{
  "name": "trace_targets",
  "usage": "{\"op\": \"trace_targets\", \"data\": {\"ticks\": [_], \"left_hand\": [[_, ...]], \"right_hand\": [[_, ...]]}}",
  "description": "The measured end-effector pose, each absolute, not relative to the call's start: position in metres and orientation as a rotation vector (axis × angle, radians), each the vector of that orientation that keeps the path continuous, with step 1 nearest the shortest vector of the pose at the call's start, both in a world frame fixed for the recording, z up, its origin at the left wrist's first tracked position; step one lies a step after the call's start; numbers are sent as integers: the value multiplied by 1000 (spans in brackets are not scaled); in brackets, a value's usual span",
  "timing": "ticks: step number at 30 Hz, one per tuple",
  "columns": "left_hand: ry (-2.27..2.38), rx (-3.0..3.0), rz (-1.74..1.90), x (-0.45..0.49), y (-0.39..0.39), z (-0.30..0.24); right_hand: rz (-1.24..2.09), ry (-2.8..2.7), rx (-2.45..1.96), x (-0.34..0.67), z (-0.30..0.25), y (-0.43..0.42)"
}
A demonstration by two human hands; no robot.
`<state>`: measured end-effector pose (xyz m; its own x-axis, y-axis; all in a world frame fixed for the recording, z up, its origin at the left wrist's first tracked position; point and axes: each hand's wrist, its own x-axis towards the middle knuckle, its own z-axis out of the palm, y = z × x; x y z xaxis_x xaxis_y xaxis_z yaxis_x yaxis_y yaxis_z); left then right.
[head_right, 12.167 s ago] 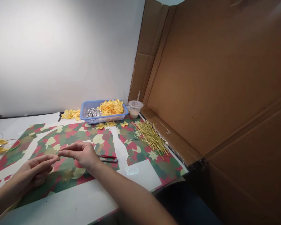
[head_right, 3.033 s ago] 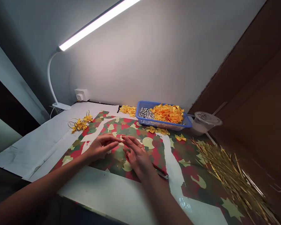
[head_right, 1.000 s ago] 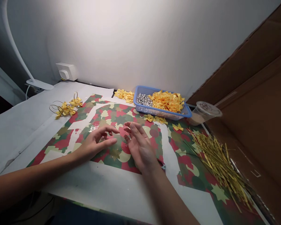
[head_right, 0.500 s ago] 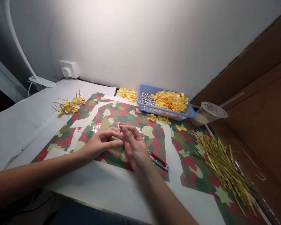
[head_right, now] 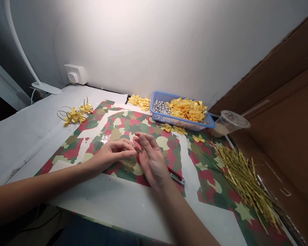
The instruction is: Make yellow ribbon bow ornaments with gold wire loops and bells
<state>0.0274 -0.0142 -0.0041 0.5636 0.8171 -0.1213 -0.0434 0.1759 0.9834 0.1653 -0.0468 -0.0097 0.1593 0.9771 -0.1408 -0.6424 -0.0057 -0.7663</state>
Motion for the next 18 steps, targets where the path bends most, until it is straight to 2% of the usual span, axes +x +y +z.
{"op": "trace_targets", "data": {"ticks": [18], "left_hand": [[767, 1262, 630, 27, -14, -4]], "right_hand": [[1377, -385, -770, 170, -6, -45]]}}
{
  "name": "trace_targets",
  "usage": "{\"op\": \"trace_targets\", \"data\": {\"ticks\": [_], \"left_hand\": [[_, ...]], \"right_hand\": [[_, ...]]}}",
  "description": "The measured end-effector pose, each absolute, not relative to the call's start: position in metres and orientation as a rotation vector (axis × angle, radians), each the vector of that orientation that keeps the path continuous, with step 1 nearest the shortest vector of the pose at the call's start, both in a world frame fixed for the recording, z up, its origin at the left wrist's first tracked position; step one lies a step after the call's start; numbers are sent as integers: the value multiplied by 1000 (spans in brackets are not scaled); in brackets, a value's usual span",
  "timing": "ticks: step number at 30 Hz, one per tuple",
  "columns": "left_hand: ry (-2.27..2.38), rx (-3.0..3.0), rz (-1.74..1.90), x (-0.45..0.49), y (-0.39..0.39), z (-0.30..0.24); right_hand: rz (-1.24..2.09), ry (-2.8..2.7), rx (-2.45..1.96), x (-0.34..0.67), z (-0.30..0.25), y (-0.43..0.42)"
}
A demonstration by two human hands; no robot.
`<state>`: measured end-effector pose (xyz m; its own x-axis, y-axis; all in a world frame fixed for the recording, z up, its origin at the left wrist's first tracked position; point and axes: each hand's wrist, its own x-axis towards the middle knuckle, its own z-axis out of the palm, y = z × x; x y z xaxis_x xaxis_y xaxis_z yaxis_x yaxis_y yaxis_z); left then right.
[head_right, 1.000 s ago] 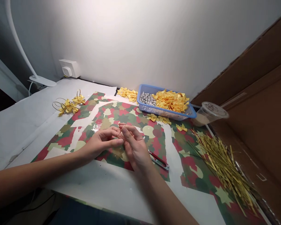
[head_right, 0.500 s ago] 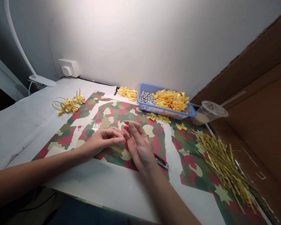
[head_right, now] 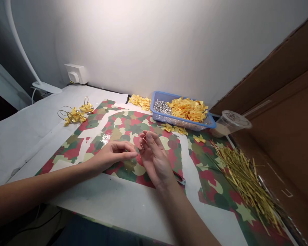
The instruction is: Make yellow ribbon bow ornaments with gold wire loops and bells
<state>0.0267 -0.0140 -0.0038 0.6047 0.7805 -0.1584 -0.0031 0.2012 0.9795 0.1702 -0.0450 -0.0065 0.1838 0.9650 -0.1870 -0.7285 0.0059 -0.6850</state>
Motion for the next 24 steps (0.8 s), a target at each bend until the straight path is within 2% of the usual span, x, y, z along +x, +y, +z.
{"op": "trace_targets", "data": {"ticks": [24], "left_hand": [[781, 1293, 590, 27, -14, -2]], "right_hand": [[1357, -324, -756, 173, -1, -44]]}}
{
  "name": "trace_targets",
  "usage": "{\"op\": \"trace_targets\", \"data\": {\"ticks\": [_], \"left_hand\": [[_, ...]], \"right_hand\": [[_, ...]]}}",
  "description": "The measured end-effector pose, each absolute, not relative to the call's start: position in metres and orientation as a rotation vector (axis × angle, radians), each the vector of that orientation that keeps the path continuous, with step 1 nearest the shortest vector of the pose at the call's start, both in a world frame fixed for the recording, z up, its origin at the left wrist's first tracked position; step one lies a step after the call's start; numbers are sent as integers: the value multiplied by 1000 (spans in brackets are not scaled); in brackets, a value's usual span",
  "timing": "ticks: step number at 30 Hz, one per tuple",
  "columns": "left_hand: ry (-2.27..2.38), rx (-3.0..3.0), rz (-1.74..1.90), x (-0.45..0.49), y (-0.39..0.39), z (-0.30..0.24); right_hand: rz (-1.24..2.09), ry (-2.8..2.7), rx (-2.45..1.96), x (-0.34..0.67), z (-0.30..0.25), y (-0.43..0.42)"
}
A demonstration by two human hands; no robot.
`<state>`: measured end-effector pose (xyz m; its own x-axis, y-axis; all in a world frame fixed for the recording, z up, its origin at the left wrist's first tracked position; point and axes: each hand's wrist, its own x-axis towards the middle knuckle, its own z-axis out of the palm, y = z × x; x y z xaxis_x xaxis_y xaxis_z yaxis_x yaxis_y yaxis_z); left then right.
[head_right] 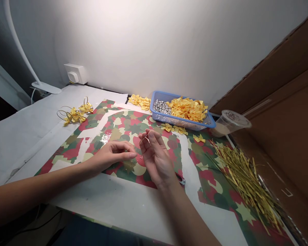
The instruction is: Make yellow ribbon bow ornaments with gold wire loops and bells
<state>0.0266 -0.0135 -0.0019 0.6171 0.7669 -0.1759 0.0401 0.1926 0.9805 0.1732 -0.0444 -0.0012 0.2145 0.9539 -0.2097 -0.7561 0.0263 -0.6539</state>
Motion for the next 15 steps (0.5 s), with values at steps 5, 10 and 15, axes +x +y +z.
{"op": "trace_targets", "data": {"ticks": [5, 10, 15], "left_hand": [[782, 1300, 603, 25, -12, -2], [724, 1153, 545, 23, -6, -7], [593, 1002, 450, 24, -5, -12]], "right_hand": [[1347, -331, -763, 174, -1, -45], [1324, -316, -762, 174, -1, -45], [1318, -281, -757, 174, -1, -44]]}}
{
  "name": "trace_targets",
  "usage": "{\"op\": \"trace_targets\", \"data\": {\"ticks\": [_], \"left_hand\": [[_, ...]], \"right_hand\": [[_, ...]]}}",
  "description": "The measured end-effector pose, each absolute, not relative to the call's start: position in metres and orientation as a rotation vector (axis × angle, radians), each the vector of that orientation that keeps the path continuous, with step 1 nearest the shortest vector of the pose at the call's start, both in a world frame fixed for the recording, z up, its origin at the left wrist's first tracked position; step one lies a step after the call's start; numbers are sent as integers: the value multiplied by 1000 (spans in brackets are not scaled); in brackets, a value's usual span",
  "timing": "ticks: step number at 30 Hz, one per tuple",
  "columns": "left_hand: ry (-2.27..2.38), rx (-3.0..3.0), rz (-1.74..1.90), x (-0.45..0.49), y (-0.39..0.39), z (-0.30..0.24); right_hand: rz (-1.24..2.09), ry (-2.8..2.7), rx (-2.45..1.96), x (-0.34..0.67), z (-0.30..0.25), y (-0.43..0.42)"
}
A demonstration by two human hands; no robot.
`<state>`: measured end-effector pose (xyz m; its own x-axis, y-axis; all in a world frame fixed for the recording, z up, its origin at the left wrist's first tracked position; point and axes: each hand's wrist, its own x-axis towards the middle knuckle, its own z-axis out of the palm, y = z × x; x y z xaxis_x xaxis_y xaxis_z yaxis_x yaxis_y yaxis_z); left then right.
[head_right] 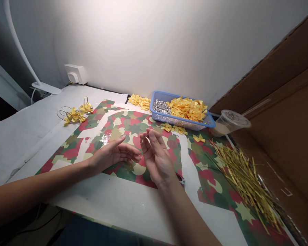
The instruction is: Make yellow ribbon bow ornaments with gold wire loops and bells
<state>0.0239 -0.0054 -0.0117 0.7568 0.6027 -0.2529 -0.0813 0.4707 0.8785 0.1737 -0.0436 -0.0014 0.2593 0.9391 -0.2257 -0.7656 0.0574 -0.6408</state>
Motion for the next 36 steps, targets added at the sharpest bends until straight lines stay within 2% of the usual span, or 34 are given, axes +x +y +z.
{"op": "trace_targets", "data": {"ticks": [36], "left_hand": [[590, 1103, 483, 25, -12, -10]], "right_hand": [[1331, -319, -689, 184, -5, -40]]}}
